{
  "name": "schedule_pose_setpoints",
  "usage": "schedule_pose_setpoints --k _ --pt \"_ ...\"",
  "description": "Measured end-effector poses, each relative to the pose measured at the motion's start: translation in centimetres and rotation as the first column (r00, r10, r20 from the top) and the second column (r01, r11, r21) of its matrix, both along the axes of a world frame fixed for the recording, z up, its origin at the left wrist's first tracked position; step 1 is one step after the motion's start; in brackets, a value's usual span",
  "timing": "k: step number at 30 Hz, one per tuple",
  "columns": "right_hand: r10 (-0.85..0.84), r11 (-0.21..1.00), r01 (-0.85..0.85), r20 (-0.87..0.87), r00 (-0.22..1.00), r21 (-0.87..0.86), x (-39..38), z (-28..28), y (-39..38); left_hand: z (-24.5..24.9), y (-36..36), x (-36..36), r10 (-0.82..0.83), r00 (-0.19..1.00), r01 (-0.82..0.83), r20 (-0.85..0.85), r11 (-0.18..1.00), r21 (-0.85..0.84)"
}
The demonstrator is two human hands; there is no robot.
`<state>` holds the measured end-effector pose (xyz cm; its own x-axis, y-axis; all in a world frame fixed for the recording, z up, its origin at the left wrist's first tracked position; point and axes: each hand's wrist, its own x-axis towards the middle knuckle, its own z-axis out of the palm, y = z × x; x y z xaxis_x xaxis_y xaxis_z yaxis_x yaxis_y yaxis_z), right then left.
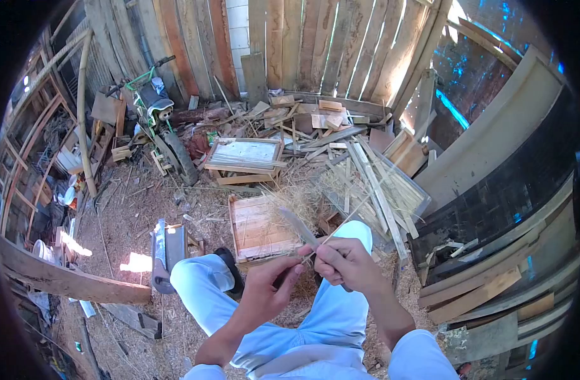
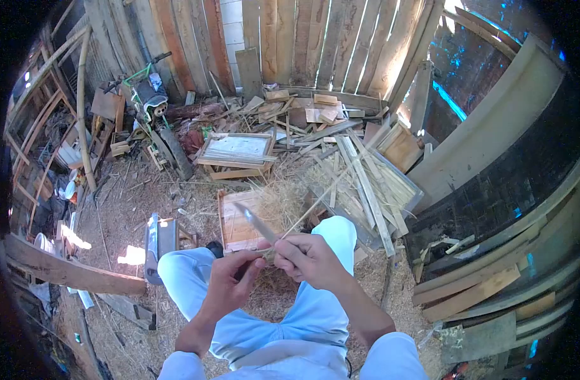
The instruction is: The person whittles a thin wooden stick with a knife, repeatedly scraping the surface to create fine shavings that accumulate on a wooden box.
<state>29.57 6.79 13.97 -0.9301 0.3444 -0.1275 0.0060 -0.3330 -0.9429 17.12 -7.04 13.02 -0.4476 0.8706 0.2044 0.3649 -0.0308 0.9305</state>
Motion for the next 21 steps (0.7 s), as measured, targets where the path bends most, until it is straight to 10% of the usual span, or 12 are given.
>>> schedule_pose_setpoints --k 5,11,17,21 --pt "-0.221 0.975 0.221 -0.033 0.975 -0.008 1.7 1.5 2.7 -0.1 -0.7 0.1 0.014 0.999 -0.015 -0.032 0.999 -0.042" --pt "0.166 0.978 -0.162 0.025 0.986 -0.131 0.5 0.1 -0.4 -0.2 0.2 0.1 0.017 1.0 -0.017 -0.021 1.0 -0.023" --pt "-0.095 0.996 0.095 0.009 0.995 0.001 1.4 1.0 2.1 0.2 -0.3 -0.3 -0.036 0.999 0.034 -0.017 0.996 -0.085" --pt "0.167 0.975 -0.179 -0.097 0.981 -0.13 0.9 -0.3 0.6 -0.3 0.6 0.3 0.064 0.989 -0.046 -0.136 0.99 0.131"
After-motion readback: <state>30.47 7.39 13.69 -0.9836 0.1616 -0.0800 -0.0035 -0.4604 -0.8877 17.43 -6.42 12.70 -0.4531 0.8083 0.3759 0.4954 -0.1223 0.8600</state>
